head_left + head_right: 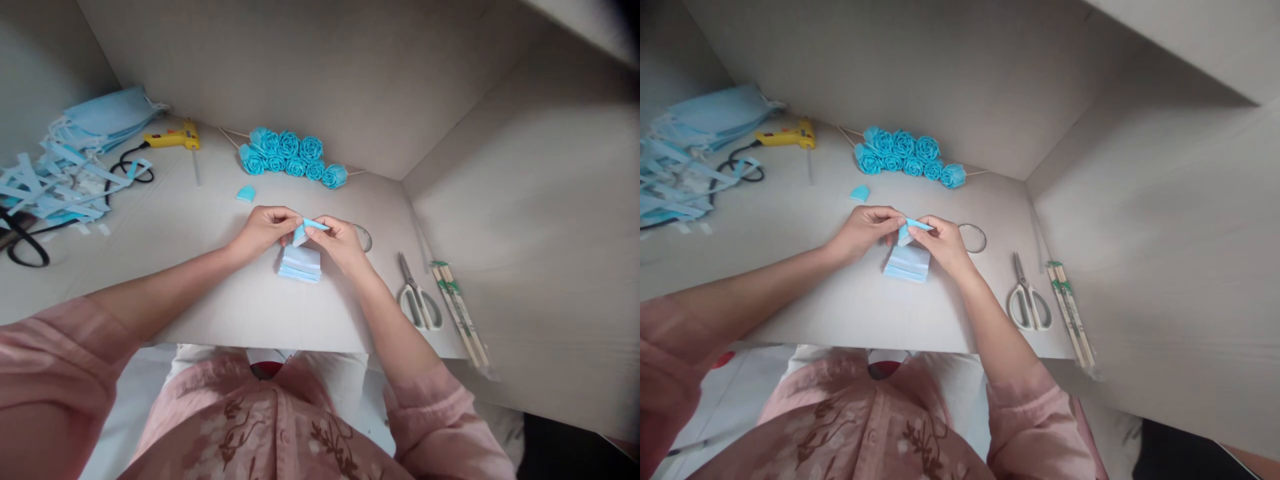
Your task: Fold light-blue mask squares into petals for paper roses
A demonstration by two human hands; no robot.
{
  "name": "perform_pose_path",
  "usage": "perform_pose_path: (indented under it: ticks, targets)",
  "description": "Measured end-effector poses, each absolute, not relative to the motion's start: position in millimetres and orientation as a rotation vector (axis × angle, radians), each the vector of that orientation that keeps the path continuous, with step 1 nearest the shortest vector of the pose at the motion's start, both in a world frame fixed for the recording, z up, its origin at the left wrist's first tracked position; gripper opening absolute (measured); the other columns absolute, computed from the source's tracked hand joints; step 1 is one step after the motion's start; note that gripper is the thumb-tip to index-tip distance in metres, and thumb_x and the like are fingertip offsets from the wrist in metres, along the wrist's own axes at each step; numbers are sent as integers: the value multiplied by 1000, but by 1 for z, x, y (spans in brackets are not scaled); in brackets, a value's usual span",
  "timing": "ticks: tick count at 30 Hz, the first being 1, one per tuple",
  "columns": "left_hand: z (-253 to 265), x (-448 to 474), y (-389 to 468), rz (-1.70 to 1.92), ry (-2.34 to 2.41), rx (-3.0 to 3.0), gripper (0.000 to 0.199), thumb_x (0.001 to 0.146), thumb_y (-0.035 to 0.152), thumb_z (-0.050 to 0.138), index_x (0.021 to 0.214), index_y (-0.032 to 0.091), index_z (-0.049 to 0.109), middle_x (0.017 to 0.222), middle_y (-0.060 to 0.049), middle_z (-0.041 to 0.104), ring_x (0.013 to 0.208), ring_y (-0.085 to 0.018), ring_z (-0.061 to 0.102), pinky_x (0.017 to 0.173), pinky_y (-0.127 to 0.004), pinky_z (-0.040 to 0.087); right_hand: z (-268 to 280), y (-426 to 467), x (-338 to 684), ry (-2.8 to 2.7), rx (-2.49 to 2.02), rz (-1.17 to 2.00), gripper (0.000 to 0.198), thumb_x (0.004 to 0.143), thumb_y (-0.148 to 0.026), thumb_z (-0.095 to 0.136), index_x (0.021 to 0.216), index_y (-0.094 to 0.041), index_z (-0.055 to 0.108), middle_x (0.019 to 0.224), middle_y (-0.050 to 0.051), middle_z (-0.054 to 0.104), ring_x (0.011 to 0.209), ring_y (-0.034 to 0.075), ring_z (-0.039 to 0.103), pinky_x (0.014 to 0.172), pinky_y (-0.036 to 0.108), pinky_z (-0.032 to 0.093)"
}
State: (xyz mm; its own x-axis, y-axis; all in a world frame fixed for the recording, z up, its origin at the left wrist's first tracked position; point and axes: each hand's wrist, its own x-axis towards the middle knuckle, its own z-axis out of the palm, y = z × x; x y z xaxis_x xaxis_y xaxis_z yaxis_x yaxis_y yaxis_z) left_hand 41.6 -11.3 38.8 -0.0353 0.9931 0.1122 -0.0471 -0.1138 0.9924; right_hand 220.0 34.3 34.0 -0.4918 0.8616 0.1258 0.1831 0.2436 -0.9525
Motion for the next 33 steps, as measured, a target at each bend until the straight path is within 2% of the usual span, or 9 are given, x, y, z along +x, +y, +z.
perform_pose_path:
  ticks: [7, 14, 21, 27, 33]
  targets:
    - [38, 43, -11, 1309, 1159, 1275, 28, 71, 40, 71, 76, 13, 65, 59, 1, 60, 46, -7, 49, 44, -20, 37, 33, 38, 219, -1803, -958, 1190, 21, 77, -41, 66, 78, -20, 63, 70, -3, 62, 66, 13, 55, 65, 25, 44]
    - [33, 42, -9, 1218, 1165, 1275, 29, 73, 41, 71, 77, 14, 63, 61, 1, 60, 45, -7, 50, 44, -19, 39, 36, 38, 220, -1816, -959, 1140, 22, 81, -38, 63, 70, -20, 56, 63, -4, 55, 59, 11, 48, 59, 24, 38]
    - [33, 42, -9, 1193, 1210, 1358, 29, 71, 42, 71, 71, 13, 65, 59, 1, 58, 47, -7, 46, 45, -18, 36, 36, 37, 221, -1896, -992, 1112, 27, 80, -45, 63, 70, -21, 58, 62, -3, 54, 60, 12, 48, 57, 25, 38]
    - [31, 41, -9, 1243, 1217, 1380, 30, 74, 43, 68, 67, 14, 62, 58, 0, 57, 47, -7, 44, 44, -18, 34, 40, 37, 221, -1840, -928, 1077, 36, 87, -54, 54, 75, -20, 62, 66, -2, 54, 64, 12, 49, 63, 25, 41]
    - [32, 41, -10, 1240, 1213, 1377, 31, 74, 43, 68, 66, 14, 60, 57, 1, 56, 46, -7, 44, 44, -18, 34, 36, 37, 220, -1877, -951, 1148, 34, 76, -54, 67, 77, -22, 60, 68, -3, 55, 63, 12, 48, 60, 24, 39]
